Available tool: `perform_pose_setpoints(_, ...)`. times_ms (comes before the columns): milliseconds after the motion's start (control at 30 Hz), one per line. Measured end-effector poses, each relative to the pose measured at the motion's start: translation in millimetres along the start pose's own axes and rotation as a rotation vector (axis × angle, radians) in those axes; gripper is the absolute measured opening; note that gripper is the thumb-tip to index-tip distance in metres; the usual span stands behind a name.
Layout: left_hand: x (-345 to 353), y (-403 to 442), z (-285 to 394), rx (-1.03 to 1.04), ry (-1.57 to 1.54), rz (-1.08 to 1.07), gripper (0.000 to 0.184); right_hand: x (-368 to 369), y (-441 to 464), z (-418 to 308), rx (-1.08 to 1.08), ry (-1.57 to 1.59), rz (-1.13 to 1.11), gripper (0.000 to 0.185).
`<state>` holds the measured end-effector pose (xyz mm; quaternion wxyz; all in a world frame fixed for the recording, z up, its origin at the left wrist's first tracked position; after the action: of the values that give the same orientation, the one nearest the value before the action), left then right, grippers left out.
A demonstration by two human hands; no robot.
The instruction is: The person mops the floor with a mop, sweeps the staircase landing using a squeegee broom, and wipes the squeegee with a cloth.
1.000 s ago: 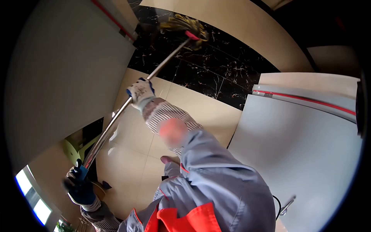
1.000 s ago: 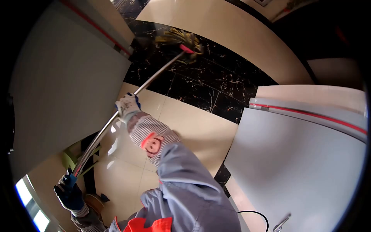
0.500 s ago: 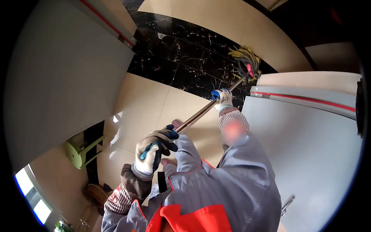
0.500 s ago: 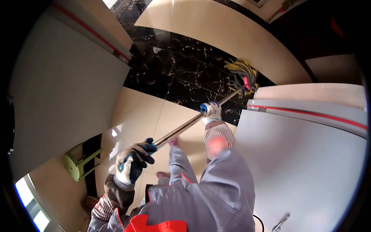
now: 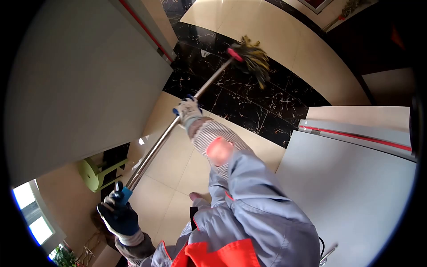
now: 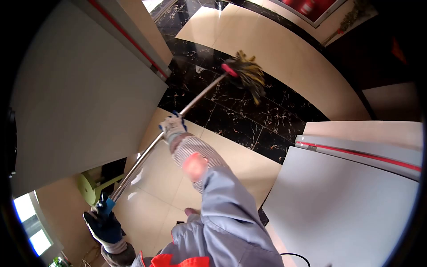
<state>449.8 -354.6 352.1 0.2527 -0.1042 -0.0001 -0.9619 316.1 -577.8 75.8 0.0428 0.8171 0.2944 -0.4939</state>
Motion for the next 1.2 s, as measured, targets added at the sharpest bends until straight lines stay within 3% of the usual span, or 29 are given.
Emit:
perform_pose_setpoints(33, 3.5, -2.7, 2.6, 0.068, 0.072, -0.007, 0.044, -1.1, 15.0, -11.7, -0.067, -0.034, -0.011, 0.013)
perform_pose_setpoints(133, 4.6, -18.7, -0.3, 0.114, 0.309, 0.248, 0.043, -6.8, 52.9, -29.3, -0.142, -0.042, -0.029, 0.015)
perform_pose_setpoints(167, 2.9, -21.6, -8.5, 0.064, 0.208, 0.247, 0.044, -3.6, 63.5, -32.1, -0.185, -0.039, 0.053, 0.016)
perform_pose_setpoints(233, 4.0, -27.9, -19.8, 0.127, 0.388, 0.234, 0.043, 17.6, 102.2, -33.9, -0.27, -0.001, 0.038, 0.016)
perform_pose_setpoints(267, 3.5, -30.7, -23.3, 0.147, 0.515, 0.273, 0.041, 48.6, 137.1, -34.8, -0.192, 0.076, -0.008, 0.017)
perform_pose_setpoints(333, 1.5, -25.0, -16.5, 0.111, 0.47, 0.119, 0.032, 40.0, 127.1, -35.9, -0.193, 0.057, 0.002, 0.019)
perform_pose_setpoints(367, -8.4, -16.7, -5.4, 0.103, 0.392, 0.127, 0.034, 1.8, 94.9, -45.0, -0.28, -0.056, 0.066, 0.021)
perform_pose_setpoints(433, -28.3, -0.3, 16.8, 0.092, 0.234, 0.145, 0.038, -20.8, 57.5, -52.2, -0.199, -0.048, 0.013, 0.021)
perform_pose_setpoints(500, -44.9, 15.3, 36.7, 0.074, 0.221, -0.186, 0.038, 12.8, 48.1, -47.8, -0.063, 0.176, 0.112, 0.019)
perform_pose_setpoints(600, -19.9, 20.0, 46.1, 0.04, 0.141, -0.358, 0.039, -3.4, -25.6, -27.7, -0.071, 0.311, 0.19, 0.02)
perform_pose_setpoints(700, -9.2, 17.5, 47.0, 0.013, 0.269, -0.295, 0.033, 1.8, -85.0, -14.1, 0.118, 0.309, 0.221, 0.017)
perform_pose_setpoints(733, -17.6, 15.8, 49.8, 0.333, 0.988, -0.311, 0.024, 16.5, -101.4, -9.2, 0.152, 0.29, 0.223, 0.014)
perform_pose_setpoints(800, -9.8, 7.7, 40.8, 0.238, 1.154, -0.395, 0.025, 39.5, -138.2, 3.3, 0.205, 0.351, 0.314, 0.015)
perform_pose_setpoints(833, -4.1, 2.6, 31.2, 0.194, 1.051, -0.418, 0.027, 42.4, -155.6, 14.1, 0.261, 0.367, 0.231, 0.016)
perform_pose_setpoints(867, 5.0, -4.7, 12.9, 0.085, 0.746, -0.456, 0.03, 40.0, -169.7, 29.1, 0.331, 0.315, 0.184, 0.017)
perform_pose_setpoints(900, 17.0, -13.6, -6.4, -0.009, 0.48, -0.496, 0.034, 76.7, -181.6, 54.0, 0.302, 0.22, 0.625, 0.018)
perform_pose_setpoints(933, 29.4, -21.8, -26.3, -0.057, 0.409, -0.554, 0.039, 68.8, -193.9, 76.3, 0.33, 0.266, 0.65, 0.018)
perform_pose_setpoints(967, 33.6, -26.7, -45.0, -0.158, 0.614, -0.663, 0.047, 66.5, -205.9, 98.0, 0.334, 0.252, 0.693, 0.017)
perform_pose_setpoints(1033, 66.1, -42.7, -84.2, -0.319, 0.4, -0.776, 0.047, 91.6, -219.7, 147.7, 0.395, 0.198, 0.675, 0.017)
perform_pose_setpoints(1067, 68.6, -45.6, -105.7, -0.297, 0.469, -0.879, 0.05, 93.5, -229.6, 168.5, 0.42, 0.182, 0.659, 0.018)
perform_pose_setpoints(1100, 73.7, -48.9, -126.3, -0.267, 0.534, -0.981, 0.053, 103.4, -230.6, 189.6, 0.459, -0.026, 0.719, 0.018)
perform_pose_setpoints(1167, 93.5, -51.6, -162.9, -0.147, 0.544, -1.111, 0.051, 128.1, -239.2, 241.8, 0.567, 0.082, 0.443, 0.015)
perform_pose_setpoints(1200, 101.5, -51.5, -165.5, -0.146, 0.542, -1.122, 0.051, 116.3, -239.9, 248.4, 0.616, 0.105, 0.241, 0.022)
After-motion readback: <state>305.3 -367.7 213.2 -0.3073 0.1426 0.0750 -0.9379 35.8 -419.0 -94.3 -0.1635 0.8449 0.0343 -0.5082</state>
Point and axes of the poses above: each hand's wrist, its own y-axis towards the middle knuckle, its own x-axis out of the palm, z = x × y, the point moved 5 cm from there along y, towards the middle knuckle, and after that the axes turned 2 degrees about -x, right-handed, at the moved point
